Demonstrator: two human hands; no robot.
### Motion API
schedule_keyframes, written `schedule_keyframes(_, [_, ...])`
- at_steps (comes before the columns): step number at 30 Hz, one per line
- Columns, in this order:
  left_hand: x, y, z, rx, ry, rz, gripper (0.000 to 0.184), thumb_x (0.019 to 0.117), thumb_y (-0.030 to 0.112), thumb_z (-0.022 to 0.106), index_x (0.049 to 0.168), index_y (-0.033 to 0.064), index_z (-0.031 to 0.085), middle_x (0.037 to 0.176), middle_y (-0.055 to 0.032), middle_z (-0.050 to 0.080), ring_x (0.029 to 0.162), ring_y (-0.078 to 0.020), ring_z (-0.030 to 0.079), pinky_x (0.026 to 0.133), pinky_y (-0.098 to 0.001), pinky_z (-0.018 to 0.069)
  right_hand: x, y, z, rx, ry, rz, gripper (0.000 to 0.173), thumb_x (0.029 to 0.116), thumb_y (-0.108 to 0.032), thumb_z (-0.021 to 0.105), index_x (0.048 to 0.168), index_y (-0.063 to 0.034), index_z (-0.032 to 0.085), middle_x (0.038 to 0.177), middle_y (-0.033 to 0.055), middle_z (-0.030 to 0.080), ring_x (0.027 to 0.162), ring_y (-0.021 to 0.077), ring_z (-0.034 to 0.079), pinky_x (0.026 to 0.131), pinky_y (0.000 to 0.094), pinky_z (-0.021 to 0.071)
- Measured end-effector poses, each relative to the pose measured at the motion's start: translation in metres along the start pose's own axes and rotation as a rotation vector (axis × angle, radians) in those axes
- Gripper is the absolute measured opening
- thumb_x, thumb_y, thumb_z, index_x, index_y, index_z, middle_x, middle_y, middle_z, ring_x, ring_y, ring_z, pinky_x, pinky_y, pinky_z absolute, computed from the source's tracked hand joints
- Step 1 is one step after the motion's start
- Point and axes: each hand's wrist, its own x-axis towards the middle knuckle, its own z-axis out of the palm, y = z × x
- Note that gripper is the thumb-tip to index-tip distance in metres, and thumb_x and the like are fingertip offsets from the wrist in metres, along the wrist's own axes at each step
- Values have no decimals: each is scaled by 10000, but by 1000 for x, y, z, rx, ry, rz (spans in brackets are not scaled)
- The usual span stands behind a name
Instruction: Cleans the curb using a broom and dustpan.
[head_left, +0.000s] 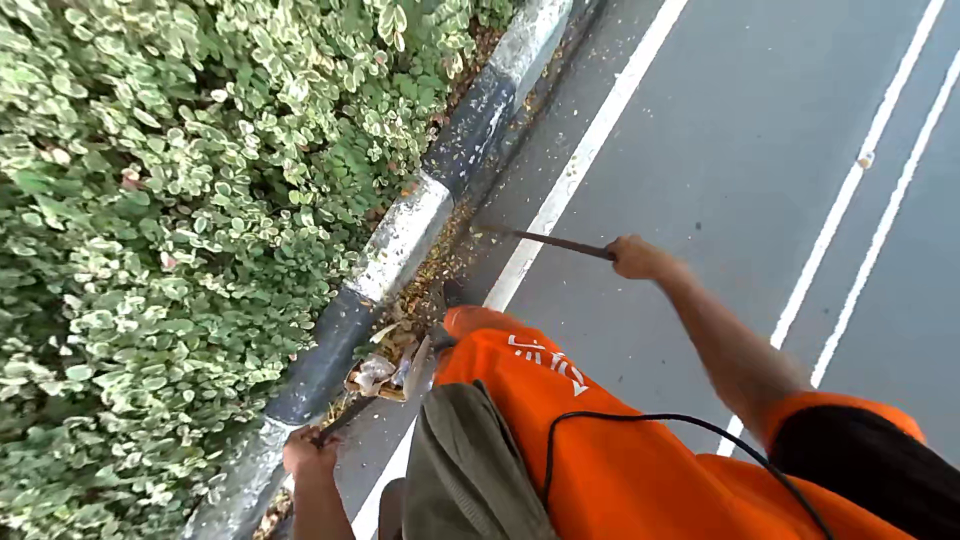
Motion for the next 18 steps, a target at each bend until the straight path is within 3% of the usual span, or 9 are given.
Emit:
schedule_keyframes(3, [-14,3,13,8,44,-25,80,986,241,477,932,187,452,734,7,446,584,-152,460,540,-365,466,18,-36,76,178,-101,182,469,892,-115,705,1313,58,592,1250,313,638,1156,471,646,938,667,528])
schedule_keyframes(6, [-19,-6,21,41,83,-35,87,994,237,494,955,162,473,738,-9,467,574,-159,474,521,-361,467,24,-33,96,141,-241,44,394,906,-101,672,1277,26,628,1229,294,651,1152,454,647,943,662,523])
schedule_keyframes(9, [-23,-8,22,59,120,-55,92,986,230,493,932,156,479,736,-17,475,576,-160,480,523,-361,469,35,7,43,16,-270,-225,368,969,-103,625,1335,-90,663,1190,240,701,1127,428,666,965,650,505])
schedule_keyframes(10, [-26,-7,21,67,127,-60,104,990,239,488,927,157,478,731,-12,477,568,-154,479,517,-356,468,38,12,20,-20,-265,-262,430,990,-125,614,1419,-124,634,1223,227,705,1155,422,663,1001,644,497])
schedule_keyframes(12, [-30,-3,23,64,131,-74,92,987,229,494,941,150,482,751,-21,479,587,-159,481,527,-366,472,47,1,-31,-83,-224,-267,396,1009,-140,605,1402,-138,649,1196,208,715,1140,412,665,995,636,496])
schedule_keyframes(15, [-35,-1,28,70,145,-87,77,986,209,492,935,152,486,754,-16,487,589,-156,491,532,-360,485,79,-38,-98,-180,-116,-211,287,987,-108,633,1260,-81,716,1122,237,718,1084,454,676,912,676,525])
schedule_keyframes(17, [-38,1,34,84,144,-90,87,994,205,485,928,150,485,747,-14,490,582,-148,490,529,-352,487,113,-72,-124,-186,-76,-109,222,948,-79,655,1145,16,696,1109,295,683,1082,495,658,874,703,518])
schedule_keyframes(18, [-38,2,37,90,140,-91,93,999,201,480,927,144,488,748,-16,495,581,-149,493,531,-349,488,132,-91,-128,-157,-57,-42,267,923,-66,680,1155,64,663,1155,328,659,1114,517,643,883,716,513])
